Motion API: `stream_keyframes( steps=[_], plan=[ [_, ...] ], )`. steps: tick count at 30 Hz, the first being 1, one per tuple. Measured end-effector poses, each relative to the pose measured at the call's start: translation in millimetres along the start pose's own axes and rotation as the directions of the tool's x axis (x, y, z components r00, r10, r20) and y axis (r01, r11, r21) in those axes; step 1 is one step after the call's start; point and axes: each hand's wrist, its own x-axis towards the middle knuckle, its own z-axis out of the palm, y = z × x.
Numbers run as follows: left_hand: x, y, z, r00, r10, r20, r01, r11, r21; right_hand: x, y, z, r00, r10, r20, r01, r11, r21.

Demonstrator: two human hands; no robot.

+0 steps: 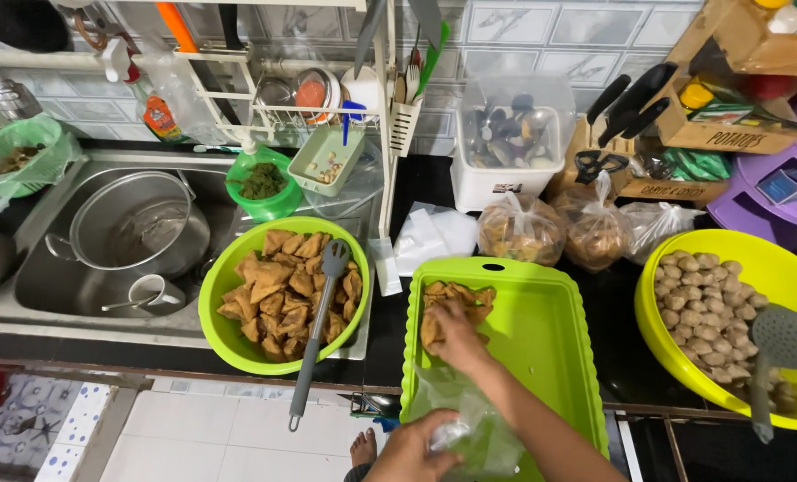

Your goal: Bagging fried tofu puffs from a large bowl into individual plastic bags.

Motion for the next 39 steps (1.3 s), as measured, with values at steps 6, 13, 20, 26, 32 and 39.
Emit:
stream_keyframes(
  steps=[6,13,20,26,32,39],
  plan=[
    [-8.1,32.1,-22.7,0.944,-0.312,-0.105,0.319,0.946,0.058,0.5,22.3,-39.0,0.986,0.159,0.055,-0.140,0.592,0.793],
    [43.6,-28.8,-10.9,0.956,-0.167,-0.242,0.088,0.947,-0.308,-48.7,56.8,-71.4,0.735,-0.628,0.254,-0.271,0.070,0.960],
    [63.7,-35.5,-3.2,0.950,-0.063,-0.306,-0.096,0.873,-0.478,-106.4,27.8,-57.2,0.728,-0.145,0.669,-0.335,0.777,0.533],
    [55.1,-14.5,5.2,0.974,-0.055,-0.218,-0.049,0.894,-0.445,-110.8,29.0,-26.2,0.902,0.236,0.360,-0.331,0.916,0.227],
    [58.9,-29.9,7.4,0.979,-0.063,-0.192,-0.021,0.914,-0.406,-121.5,26.9,-63.7,0.905,0.088,0.416,-0.129,0.989,0.070],
    [22.5,8.1,-7.6,0.969,-0.245,0.003,0.229,0.901,-0.367,-68.3,37.4,-69.1,0.996,-0.086,-0.004,0.085,0.980,0.179]
  ],
)
